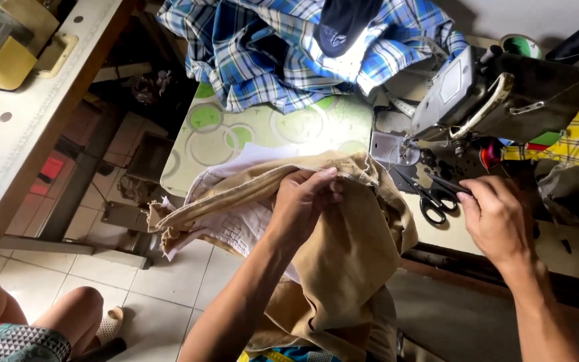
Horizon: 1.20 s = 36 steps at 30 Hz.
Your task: Using a small tool to carefully remove stitches and rip open a seam on a pair of trousers.
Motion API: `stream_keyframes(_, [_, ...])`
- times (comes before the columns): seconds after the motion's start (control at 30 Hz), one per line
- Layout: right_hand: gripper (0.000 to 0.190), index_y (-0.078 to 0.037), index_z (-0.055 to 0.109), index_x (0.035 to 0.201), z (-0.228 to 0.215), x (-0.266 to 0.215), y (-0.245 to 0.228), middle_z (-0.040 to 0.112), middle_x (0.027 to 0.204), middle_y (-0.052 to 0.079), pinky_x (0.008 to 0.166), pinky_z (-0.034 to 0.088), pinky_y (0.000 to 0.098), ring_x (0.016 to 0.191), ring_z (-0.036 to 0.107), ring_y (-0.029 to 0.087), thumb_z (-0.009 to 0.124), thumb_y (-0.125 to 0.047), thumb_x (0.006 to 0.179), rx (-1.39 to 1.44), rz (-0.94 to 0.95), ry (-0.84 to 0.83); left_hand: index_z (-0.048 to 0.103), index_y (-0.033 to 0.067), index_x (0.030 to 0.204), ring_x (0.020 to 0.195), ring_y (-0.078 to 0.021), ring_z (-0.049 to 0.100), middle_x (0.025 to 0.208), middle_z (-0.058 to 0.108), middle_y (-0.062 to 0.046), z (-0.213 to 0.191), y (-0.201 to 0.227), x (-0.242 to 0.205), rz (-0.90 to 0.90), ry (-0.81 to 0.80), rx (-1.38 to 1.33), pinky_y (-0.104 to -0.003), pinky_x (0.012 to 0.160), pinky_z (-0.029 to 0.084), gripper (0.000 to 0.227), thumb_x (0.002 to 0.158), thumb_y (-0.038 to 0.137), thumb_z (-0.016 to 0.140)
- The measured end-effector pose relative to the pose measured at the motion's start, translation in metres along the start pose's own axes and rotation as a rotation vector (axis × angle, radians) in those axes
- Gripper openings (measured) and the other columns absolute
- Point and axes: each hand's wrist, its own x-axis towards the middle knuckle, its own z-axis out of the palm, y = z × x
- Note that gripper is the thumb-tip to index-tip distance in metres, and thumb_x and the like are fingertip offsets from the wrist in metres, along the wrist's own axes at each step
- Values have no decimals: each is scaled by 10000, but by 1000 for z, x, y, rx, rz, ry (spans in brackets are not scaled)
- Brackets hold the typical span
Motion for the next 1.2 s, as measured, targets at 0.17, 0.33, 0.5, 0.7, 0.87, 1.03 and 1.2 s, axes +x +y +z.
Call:
stream_keyframes(0.17, [67, 17, 764, 1067, -69, 45, -128, 734, 1074, 149, 925, 554, 388, 1003, 694, 284, 733, -10, 1015, 227, -127, 224, 745, -3, 777, 606, -127, 631, 661, 695, -81, 6, 2, -9, 108, 5, 174, -230, 662, 507, 197, 898, 151, 746])
stream_keyframes(0.33, [236, -1, 740, 1183, -59, 100, -183, 703, 1063, 150, 885, 536, 457, 968, 641, 328, 728, -107, 973, 269, -424, 147, 776, 23, 879, 737, -109, 686, 807, 762, -63, 5, -2, -10, 286, 8, 345, -242, 711, 570, 172, 908, 189, 742])
stream_keyframes(0.5, [42, -128, 746, 912, -28, 119, -174, 651, 790, 28, 687, 556, 399, 775, 672, 242, 763, -111, 878, -55, -493, 191, 758, -56, 845, 649, -120, 661, 681, 698, -112, 18, 1, -9, 273, 169, 368, -297, 597, 602, 204, 858, 135, 831])
stream_keyframes(0.7, [145, -76, 623, 768, -19, 129, -164, 558, 672, 87, 602, 519, 440, 659, 628, 318, 711, -117, 876, 39, -464, 53, 761, 28, 739, 618, -53, 543, 561, 642, -48, 17, 1, -8, 446, 145, 564, -283, 510, 497, 155, 820, 138, 835])
stream_keyframes(0.87, [169, -71, 566, 758, -10, 124, -155, 505, 630, 112, 582, 500, 440, 618, 606, 319, 655, -135, 888, 555, -198, -142, 751, 42, 692, 505, -101, 551, 512, 621, -120, -8, -22, -5, 516, 171, 882, -285, 449, 418, 171, 808, 162, 784])
stream_keyframes(1.03, [117, -83, 628, 764, -4, 112, -148, 508, 621, 103, 535, 483, 386, 574, 596, 282, 664, -115, 871, 618, -74, -77, 752, 8, 784, 577, -284, 645, 596, 660, -194, -2, -21, 9, 452, 128, 1001, -409, 500, 462, 238, 880, 218, 698])
stream_keyframes(1.2, [107, -113, 675, 754, -61, 97, -162, 481, 633, -5, 534, 452, 280, 592, 503, 124, 664, -125, 860, 766, -89, -16, 772, 23, 836, 637, -261, 698, 626, 689, -194, 12, -5, 11, 395, 104, 953, -403, 532, 516, 234, 887, 240, 702])
